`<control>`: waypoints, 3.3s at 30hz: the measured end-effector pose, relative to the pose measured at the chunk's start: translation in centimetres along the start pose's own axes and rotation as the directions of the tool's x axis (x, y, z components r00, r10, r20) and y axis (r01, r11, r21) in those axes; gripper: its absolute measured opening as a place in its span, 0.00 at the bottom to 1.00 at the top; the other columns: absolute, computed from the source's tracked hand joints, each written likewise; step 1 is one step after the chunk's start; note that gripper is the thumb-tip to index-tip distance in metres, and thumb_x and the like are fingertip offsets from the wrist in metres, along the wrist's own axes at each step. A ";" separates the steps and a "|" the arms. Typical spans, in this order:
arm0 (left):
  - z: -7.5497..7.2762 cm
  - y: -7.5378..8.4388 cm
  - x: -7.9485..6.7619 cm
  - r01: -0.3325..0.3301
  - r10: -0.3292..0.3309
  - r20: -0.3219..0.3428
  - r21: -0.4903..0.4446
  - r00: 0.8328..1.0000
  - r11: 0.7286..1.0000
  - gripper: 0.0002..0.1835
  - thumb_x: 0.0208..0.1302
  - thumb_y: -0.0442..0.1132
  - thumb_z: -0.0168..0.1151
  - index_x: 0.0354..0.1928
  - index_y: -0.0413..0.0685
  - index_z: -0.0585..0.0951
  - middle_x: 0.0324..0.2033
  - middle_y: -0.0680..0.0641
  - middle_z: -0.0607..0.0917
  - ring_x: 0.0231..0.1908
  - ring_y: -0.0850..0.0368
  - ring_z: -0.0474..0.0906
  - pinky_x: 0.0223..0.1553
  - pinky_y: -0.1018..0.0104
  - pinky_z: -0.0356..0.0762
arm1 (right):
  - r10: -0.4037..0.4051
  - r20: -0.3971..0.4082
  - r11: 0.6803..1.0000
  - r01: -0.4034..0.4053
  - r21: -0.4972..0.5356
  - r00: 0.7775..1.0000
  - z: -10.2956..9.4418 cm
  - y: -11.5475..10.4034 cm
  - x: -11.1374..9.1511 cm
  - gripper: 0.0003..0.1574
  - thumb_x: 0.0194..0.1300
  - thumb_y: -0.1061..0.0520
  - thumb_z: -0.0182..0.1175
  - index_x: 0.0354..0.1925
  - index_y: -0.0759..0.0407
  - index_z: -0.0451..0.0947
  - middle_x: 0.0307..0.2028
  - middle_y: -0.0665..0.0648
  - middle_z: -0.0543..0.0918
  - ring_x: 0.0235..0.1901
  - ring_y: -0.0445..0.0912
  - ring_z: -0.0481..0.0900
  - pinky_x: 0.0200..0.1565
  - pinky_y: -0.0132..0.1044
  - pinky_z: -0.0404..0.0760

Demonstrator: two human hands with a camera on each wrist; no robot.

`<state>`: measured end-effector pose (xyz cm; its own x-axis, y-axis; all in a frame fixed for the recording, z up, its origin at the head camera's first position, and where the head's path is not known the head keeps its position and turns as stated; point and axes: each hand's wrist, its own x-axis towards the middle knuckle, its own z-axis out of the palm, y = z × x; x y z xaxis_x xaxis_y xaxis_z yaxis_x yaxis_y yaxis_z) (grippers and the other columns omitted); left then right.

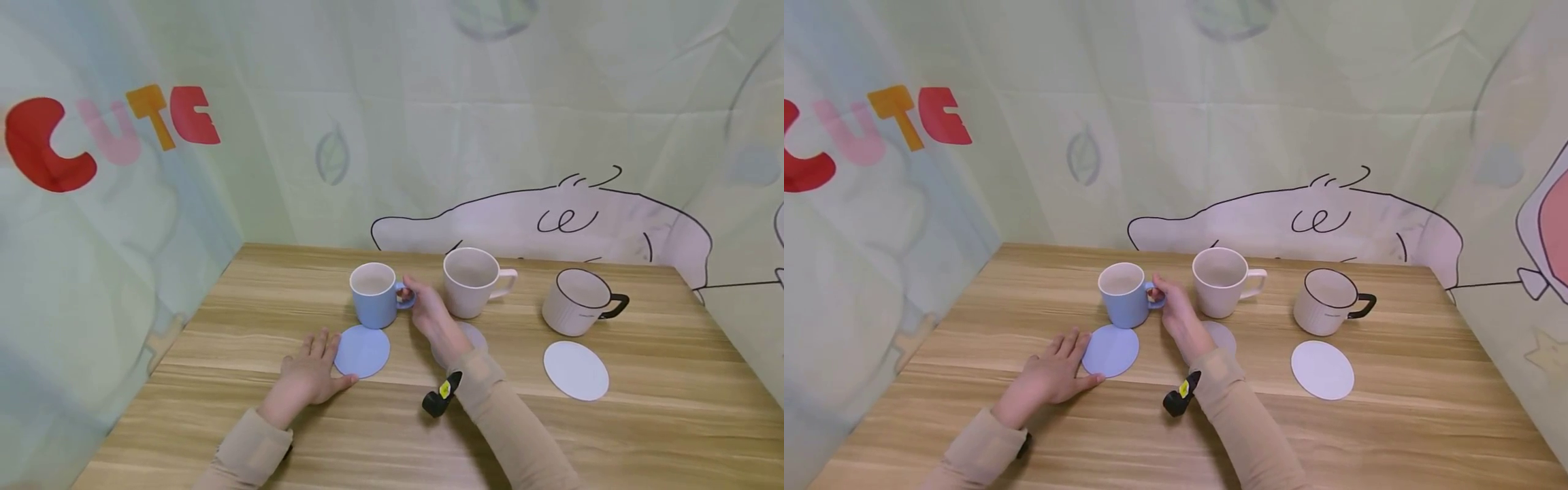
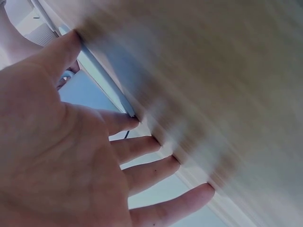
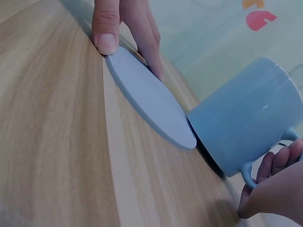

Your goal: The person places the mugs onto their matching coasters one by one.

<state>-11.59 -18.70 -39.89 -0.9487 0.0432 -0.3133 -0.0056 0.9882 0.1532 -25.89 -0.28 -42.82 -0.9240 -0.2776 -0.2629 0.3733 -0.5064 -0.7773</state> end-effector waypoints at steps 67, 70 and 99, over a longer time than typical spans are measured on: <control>0.1 -0.1 -0.2 -0.007 0.007 -0.017 0.042 1.000 0.999 0.46 0.62 0.65 0.55 0.71 0.37 0.60 0.73 0.34 0.56 0.72 0.32 0.52 0.58 0.29 0.64 | 0.086 0.098 0.995 -0.090 0.033 0.991 1.9 1.0 -5.6 0.24 0.72 0.60 0.46 0.17 0.49 0.70 0.12 0.42 0.70 0.20 0.36 0.68 0.43 0.29 0.63; 0.1 -0.1 -0.2 -0.007 0.007 -0.014 0.042 1.000 0.999 0.47 0.62 0.65 0.55 0.71 0.36 0.60 0.73 0.34 0.55 0.72 0.32 0.51 0.58 0.29 0.63 | 0.092 0.092 0.995 -0.096 0.033 0.991 1.9 1.2 -5.5 0.24 0.71 0.60 0.46 0.17 0.49 0.70 0.13 0.42 0.70 0.21 0.37 0.68 0.44 0.30 0.63; 0.2 -0.2 -0.2 0.003 -0.003 0.000 0.049 1.000 0.999 0.47 0.63 0.65 0.53 0.71 0.36 0.59 0.74 0.35 0.53 0.72 0.33 0.50 0.59 0.30 0.63 | 0.094 0.074 0.996 -0.093 -0.013 0.993 1.7 2.6 -5.1 0.28 0.70 0.58 0.46 0.12 0.47 0.68 0.12 0.42 0.69 0.22 0.38 0.67 0.48 0.35 0.57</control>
<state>-11.37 -18.88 -40.06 -0.9486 0.0407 -0.3138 0.0073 0.9943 0.1067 -20.08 -1.54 -42.54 -0.8764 -0.3834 -0.2916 0.4565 -0.4682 -0.7566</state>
